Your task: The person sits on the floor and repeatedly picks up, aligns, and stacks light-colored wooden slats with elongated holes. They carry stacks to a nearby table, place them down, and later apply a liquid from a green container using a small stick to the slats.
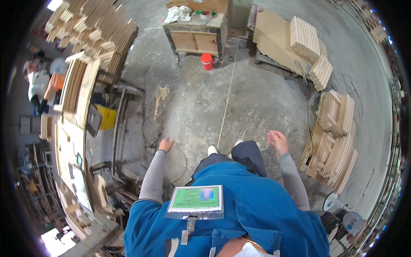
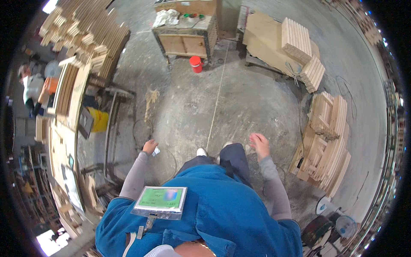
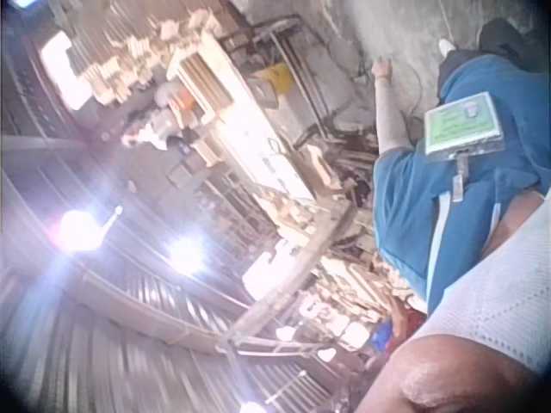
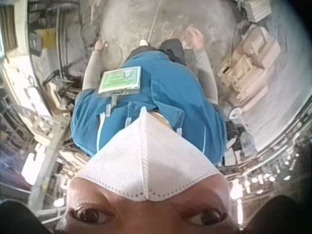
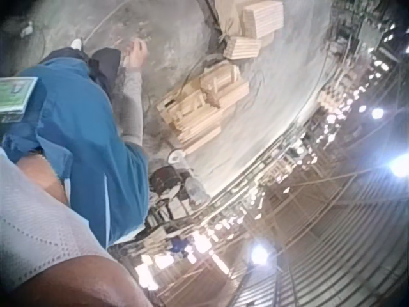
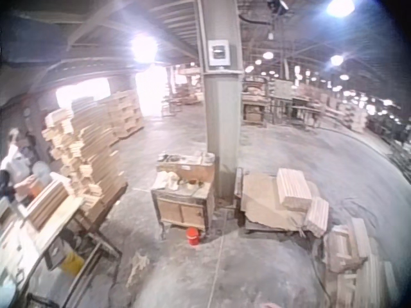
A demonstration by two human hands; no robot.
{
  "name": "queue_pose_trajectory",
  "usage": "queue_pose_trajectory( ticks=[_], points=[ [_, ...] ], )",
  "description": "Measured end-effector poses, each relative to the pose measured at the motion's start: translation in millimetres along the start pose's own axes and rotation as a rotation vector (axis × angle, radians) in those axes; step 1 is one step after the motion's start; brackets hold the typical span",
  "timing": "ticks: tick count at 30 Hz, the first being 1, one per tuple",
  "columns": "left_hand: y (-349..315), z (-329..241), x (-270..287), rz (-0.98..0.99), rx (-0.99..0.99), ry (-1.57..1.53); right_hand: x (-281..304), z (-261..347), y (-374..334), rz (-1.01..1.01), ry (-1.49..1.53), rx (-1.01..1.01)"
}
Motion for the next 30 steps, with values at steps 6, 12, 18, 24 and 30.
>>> queue_pose_trajectory(
  ticks=[6, 12, 18, 24, 30],
  points=[
    [120, -179, -10, 0.071, -0.25, -0.085, 99, -44, 23, -0.221, 0.153, -0.218],
    [162, -322, -76, 0.31, -0.407, 0.033, 139, -23, 113, -0.226, 0.173, -0.315],
    [212, -429, -84, 0.311, -0.475, 0.116, 199, 76, 220, -0.206, 0.083, -0.137],
    [287, -535, -68, 0.346, -0.483, 0.01, 243, 169, 328, -0.216, 0.078, -0.029],
    [371, -631, -90, 0.407, -0.409, -0.12, 243, 214, 445, -0.167, 0.082, -0.082]
  ],
)
Point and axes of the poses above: each hand's wrist, its own y-axis towards the middle knuckle, its own x-axis out of the back of the hand, z = x × y, the point moved 1 cm from there along y, towards the middle knuckle, and after that the axes turned 2 degrees about z, right-handed, at the moved point
